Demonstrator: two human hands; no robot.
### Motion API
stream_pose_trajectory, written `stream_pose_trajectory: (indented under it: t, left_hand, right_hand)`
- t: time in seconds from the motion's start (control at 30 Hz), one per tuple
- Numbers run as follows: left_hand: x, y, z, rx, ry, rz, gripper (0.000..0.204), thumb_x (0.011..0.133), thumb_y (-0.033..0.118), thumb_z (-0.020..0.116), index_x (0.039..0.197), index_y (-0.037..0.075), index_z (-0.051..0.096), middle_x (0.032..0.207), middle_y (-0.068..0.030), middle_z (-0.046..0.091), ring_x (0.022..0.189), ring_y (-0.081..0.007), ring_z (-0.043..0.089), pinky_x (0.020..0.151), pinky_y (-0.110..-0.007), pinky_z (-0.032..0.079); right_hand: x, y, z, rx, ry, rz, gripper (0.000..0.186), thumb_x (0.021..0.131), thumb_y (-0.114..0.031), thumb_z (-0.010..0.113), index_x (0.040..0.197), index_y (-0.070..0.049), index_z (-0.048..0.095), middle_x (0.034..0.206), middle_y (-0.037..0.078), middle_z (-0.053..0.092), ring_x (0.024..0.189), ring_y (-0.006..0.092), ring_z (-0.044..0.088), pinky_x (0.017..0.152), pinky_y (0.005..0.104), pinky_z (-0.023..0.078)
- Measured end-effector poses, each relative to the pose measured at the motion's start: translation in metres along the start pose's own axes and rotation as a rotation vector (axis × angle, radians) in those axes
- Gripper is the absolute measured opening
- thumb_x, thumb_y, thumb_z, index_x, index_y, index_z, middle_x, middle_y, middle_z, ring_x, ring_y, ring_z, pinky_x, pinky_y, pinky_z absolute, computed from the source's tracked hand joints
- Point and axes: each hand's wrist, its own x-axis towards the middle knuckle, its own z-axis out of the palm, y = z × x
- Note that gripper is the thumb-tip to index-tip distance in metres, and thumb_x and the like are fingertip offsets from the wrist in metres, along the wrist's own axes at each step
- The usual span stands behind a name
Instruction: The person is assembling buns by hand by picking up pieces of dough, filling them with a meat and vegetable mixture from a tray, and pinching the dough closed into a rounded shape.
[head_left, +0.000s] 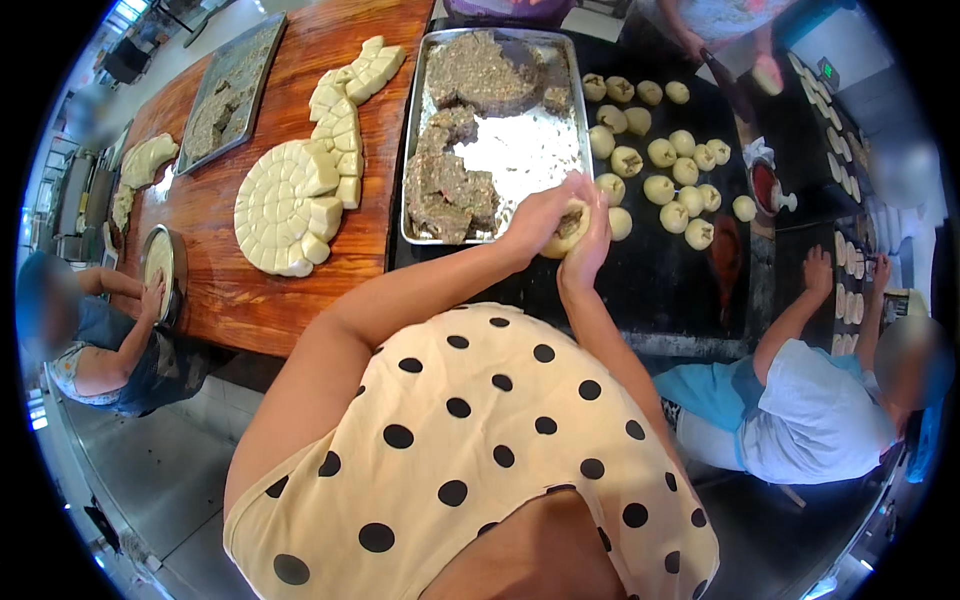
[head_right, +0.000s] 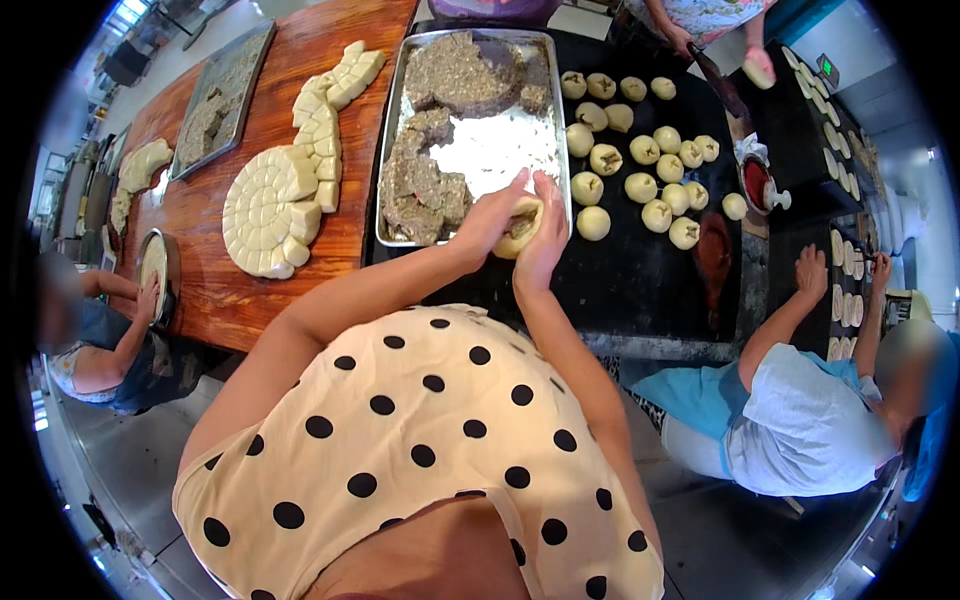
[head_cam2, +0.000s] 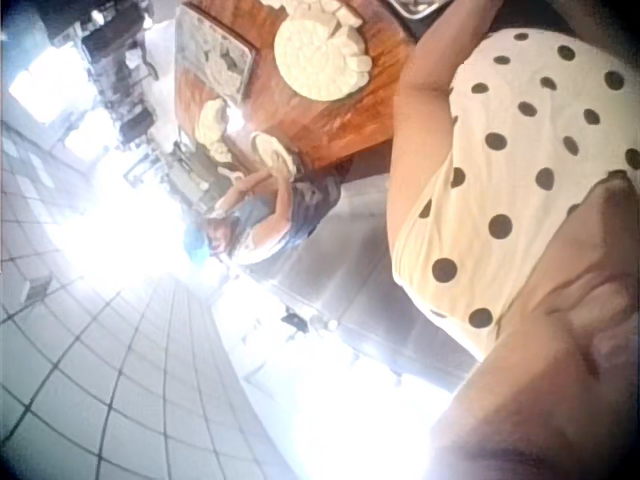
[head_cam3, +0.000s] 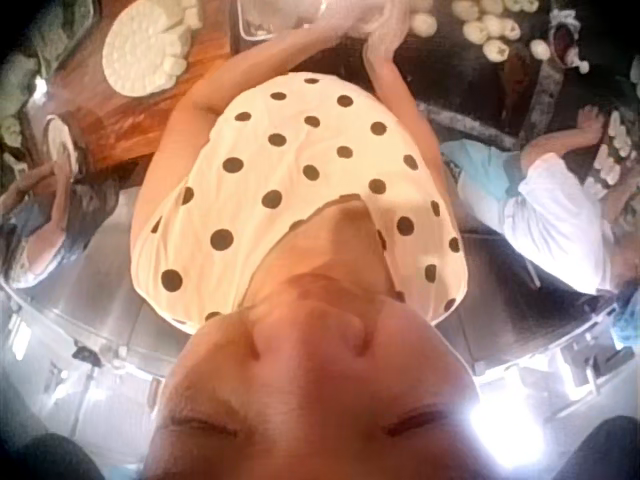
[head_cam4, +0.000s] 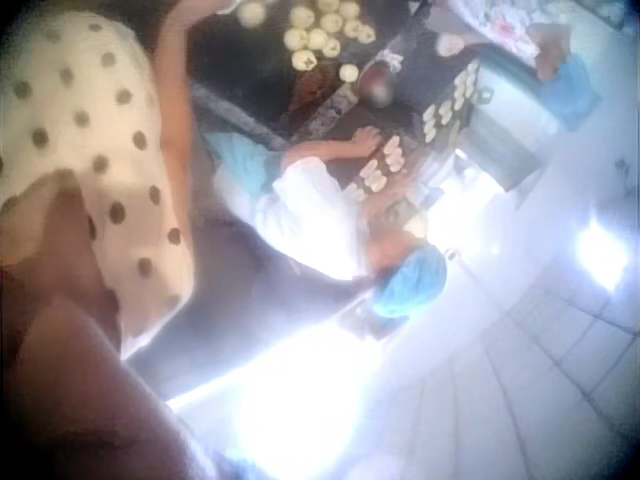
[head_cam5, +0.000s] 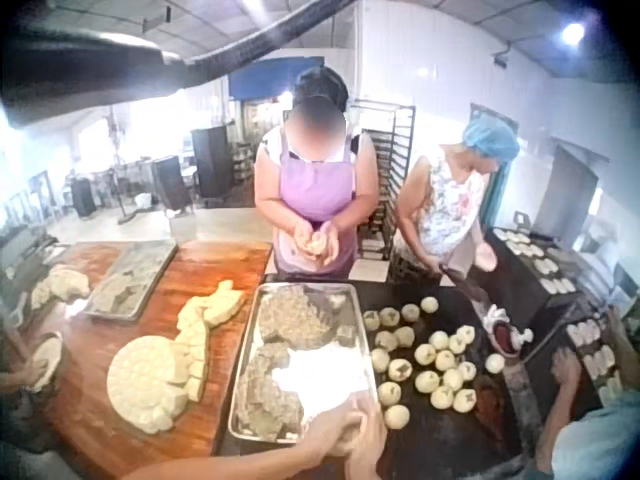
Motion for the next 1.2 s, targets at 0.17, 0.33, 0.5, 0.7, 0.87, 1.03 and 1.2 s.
stream_pose_trajectory:
  t: [0.17,0.33,0.5,0.7,0.87,1.03,1.2]
  left_hand:
    - [0.003,0.014,0.012,0.563,-0.054,0.101,0.062,0.101,0.054,0.039,0.101,-0.001,0.067,0.103,-0.0156,0.068,0.087,-0.0239,0.062,0.085,-0.036,0.048]
    - [0.01,0.023,0.014,-0.202,-0.134,0.017,0.049,0.103,0.048,0.04,0.109,0.004,0.061,0.101,-0.0099,0.064,0.092,-0.0198,0.06,0.086,-0.035,0.047]
    - [-0.018,-0.003,0.027,-0.512,0.065,0.105,0.037,0.103,0.038,0.046,0.11,0.004,0.059,0.099,-0.0051,0.06,0.09,-0.0123,0.055,0.083,-0.028,0.046]
    - [-0.01,-0.008,0.012,-0.103,0.143,0.225,0.036,0.102,0.033,0.051,0.113,0.0,0.06,0.101,-0.0036,0.061,0.091,-0.0111,0.053,0.085,-0.026,0.044]
    - [0.002,0.028,-0.022,-0.063,-0.196,-0.122,0.054,0.101,0.049,0.045,0.122,0.002,0.058,0.11,-0.0057,0.061,0.094,-0.0125,0.057,0.085,-0.026,0.046]
    - [-0.035,0.062,0.001,-0.409,-0.341,-0.128,0.064,0.097,0.062,0.042,0.133,0.009,0.049,0.127,-0.0113,0.057,0.114,-0.0196,0.059,0.097,-0.035,0.047]
    - [-0.034,0.038,-0.001,-0.372,-0.525,-0.108,0.055,0.098,0.039,0.057,0.142,0.009,0.04,0.13,-0.0063,0.055,0.119,-0.0155,0.056,0.099,-0.033,0.046]
  right_hand:
    - [-0.01,0.003,-0.003,-0.435,0.074,-0.163,0.034,0.103,-0.022,0.045,0.105,0.005,0.065,0.096,0.012,0.068,0.085,0.0229,0.059,0.08,0.0352,0.047]
    - [0.005,-0.017,0.005,0.115,0.125,-0.073,0.035,0.103,-0.024,0.044,0.1,0.004,0.066,0.093,0.008,0.067,0.089,0.0157,0.058,0.083,0.031,0.046]
    - [0.001,-0.008,0.021,-0.233,0.162,-0.288,0.031,0.102,-0.018,0.047,0.098,0.005,0.067,0.097,0.01,0.068,0.092,0.0167,0.06,0.089,0.0308,0.046]
    - [0.004,0.01,0.011,-0.484,0.015,-0.529,0.027,0.099,-0.015,0.054,0.113,0.005,0.065,0.104,0.013,0.068,0.106,0.0238,0.062,0.1,0.036,0.044]
    - [-0.008,-0.036,-0.009,-0.436,-0.421,-0.263,0.075,0.081,-0.02,0.078,0.143,-0.001,0.039,0.135,0.018,0.052,0.125,0.0264,0.051,0.105,0.0373,0.041]
    - [-0.005,-0.03,-0.021,-0.585,-0.224,-0.463,0.084,0.068,-0.017,0.087,0.137,-0.003,0.041,0.131,0.017,0.053,0.12,0.0311,0.054,0.101,0.039,0.044]
    - [-0.012,-0.053,-0.028,-0.447,-0.326,-0.369,0.088,0.065,-0.014,0.085,0.139,-0.004,0.038,0.132,0.017,0.054,0.121,0.0321,0.054,0.102,0.0399,0.044]
